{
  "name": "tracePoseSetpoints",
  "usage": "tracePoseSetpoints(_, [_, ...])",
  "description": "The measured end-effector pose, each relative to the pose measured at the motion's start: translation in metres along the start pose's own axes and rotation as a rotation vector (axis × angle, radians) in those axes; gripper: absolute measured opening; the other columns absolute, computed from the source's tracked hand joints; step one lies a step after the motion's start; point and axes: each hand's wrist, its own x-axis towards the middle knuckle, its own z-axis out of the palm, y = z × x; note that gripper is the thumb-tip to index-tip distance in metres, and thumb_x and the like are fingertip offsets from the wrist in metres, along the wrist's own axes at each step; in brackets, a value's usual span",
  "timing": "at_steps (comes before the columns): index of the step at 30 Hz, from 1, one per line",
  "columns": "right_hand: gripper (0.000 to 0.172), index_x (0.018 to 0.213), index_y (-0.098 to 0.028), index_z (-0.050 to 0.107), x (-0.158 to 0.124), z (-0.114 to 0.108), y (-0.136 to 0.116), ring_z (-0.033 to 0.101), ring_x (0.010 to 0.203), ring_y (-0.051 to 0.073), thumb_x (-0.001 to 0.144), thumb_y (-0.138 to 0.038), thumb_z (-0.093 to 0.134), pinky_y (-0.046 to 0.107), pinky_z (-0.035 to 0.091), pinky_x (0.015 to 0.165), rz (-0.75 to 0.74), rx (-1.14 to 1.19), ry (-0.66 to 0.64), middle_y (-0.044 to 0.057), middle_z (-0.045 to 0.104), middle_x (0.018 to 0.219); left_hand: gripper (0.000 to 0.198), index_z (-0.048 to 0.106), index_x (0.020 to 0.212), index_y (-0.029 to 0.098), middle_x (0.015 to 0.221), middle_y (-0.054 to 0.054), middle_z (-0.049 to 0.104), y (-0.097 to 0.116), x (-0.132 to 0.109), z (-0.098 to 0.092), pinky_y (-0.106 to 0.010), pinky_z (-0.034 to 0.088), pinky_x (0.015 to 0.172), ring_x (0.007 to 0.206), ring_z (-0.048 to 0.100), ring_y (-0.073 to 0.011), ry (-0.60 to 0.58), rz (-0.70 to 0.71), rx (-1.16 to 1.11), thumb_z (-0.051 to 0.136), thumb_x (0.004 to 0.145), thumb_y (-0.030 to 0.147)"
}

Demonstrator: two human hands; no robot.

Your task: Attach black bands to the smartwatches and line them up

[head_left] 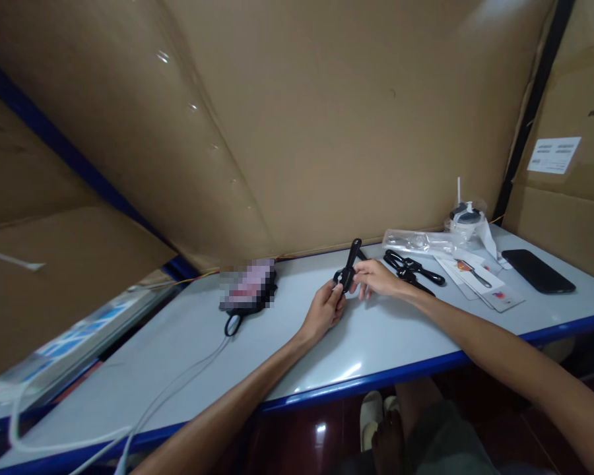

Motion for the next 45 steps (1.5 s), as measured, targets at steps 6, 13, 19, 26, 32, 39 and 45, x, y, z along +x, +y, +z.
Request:
tracePoseSetpoints(6, [0.018, 0.078, -0.015, 0.058, -0.003, 0.005, -0.002, 0.062, 0.046, 0.008, 0.090, -0.005, 0.049, 0.015, 0.046, 0.041, -0.023, -0.009, 0.031, 0.000, 0.070, 0.067, 0.051, 0.045, 0.088, 0.021, 0.055, 0.012, 0.037, 0.001, -0.001, 0.001, -0.016, 0.017, 0.032, 0.035, 0.025, -0.0031, 0.015, 0.015, -0.006, 0.066, 0.080, 0.068])
tracePoseSetpoints(13, [0.021, 0.077, -0.016, 0.059, -0.004, 0.008, -0.007, 0.062, 0.046, 0.009, 0.090, -0.004, 0.048, 0.018, 0.047, 0.041, -0.021, -0.021, 0.059, 0.000, 0.070, 0.068, 0.050, 0.045, 0.086, 0.021, 0.054, 0.012, 0.038, -0.001, -0.001, 0.000, -0.016, 0.017, 0.032, 0.035, 0.024, -0.0030, 0.060, 0.019, -0.002, 0.066, 0.081, 0.067])
tracePoseSetpoints(19, [0.020, 0.075, -0.015, 0.059, 0.000, 0.006, -0.001, 0.059, 0.042, 0.007, 0.091, -0.005, 0.053, 0.015, 0.044, 0.039, 0.037, -0.019, 0.063, 0.000, 0.070, 0.065, 0.051, 0.046, 0.086, 0.021, 0.055, 0.011, 0.038, 0.000, -0.001, 0.002, -0.016, 0.016, 0.031, 0.035, 0.024, -0.0032, 0.050, -0.010, 0.023, 0.066, 0.080, 0.067])
tracePoseSetpoints(26, [0.013, 0.081, -0.014, 0.062, -0.005, 0.006, -0.003, 0.060, 0.043, 0.009, 0.090, -0.007, 0.057, 0.017, 0.043, 0.039, 0.109, 0.109, -0.018, 0.001, 0.071, 0.069, 0.047, 0.045, 0.085, 0.021, 0.056, 0.011, 0.038, 0.001, -0.002, 0.002, -0.015, 0.018, 0.031, 0.035, 0.025, -0.0029, 0.044, -0.011, -0.006, 0.064, 0.083, 0.064])
tracePoseSetpoints(32, [0.015, 0.077, -0.014, 0.062, -0.002, 0.011, -0.001, 0.059, 0.045, 0.008, 0.090, -0.008, 0.060, 0.016, 0.044, 0.041, 0.076, 0.057, 0.023, 0.000, 0.071, 0.068, 0.050, 0.044, 0.083, 0.021, 0.056, 0.011, 0.039, 0.002, -0.002, 0.002, -0.015, 0.018, 0.031, 0.034, 0.025, -0.0025, 0.089, -0.007, -0.013, 0.067, 0.079, 0.066])
tracePoseSetpoints(39, [0.017, 0.074, -0.015, 0.062, 0.000, 0.009, 0.002, 0.060, 0.046, 0.009, 0.090, -0.011, 0.059, 0.019, 0.042, 0.043, 0.081, -0.032, 0.072, 0.003, 0.072, 0.073, 0.051, 0.041, 0.083, 0.023, 0.056, 0.011, 0.040, 0.003, -0.001, 0.002, -0.015, 0.020, 0.031, 0.035, 0.027, -0.0033, 0.145, -0.007, -0.020, 0.068, 0.077, 0.066])
tracePoseSetpoints(45, [0.015, 0.079, -0.017, 0.070, -0.010, -0.015, -0.016, 0.060, 0.062, 0.013, 0.089, -0.011, 0.059, 0.023, 0.039, 0.061, -0.191, -0.574, 0.421, 0.000, 0.068, 0.066, 0.044, 0.040, 0.084, 0.023, 0.055, 0.012, 0.041, 0.000, 0.002, 0.001, -0.016, 0.021, 0.031, 0.036, 0.029, -0.0044, 0.113, -0.059, 0.048, 0.066, 0.080, 0.059])
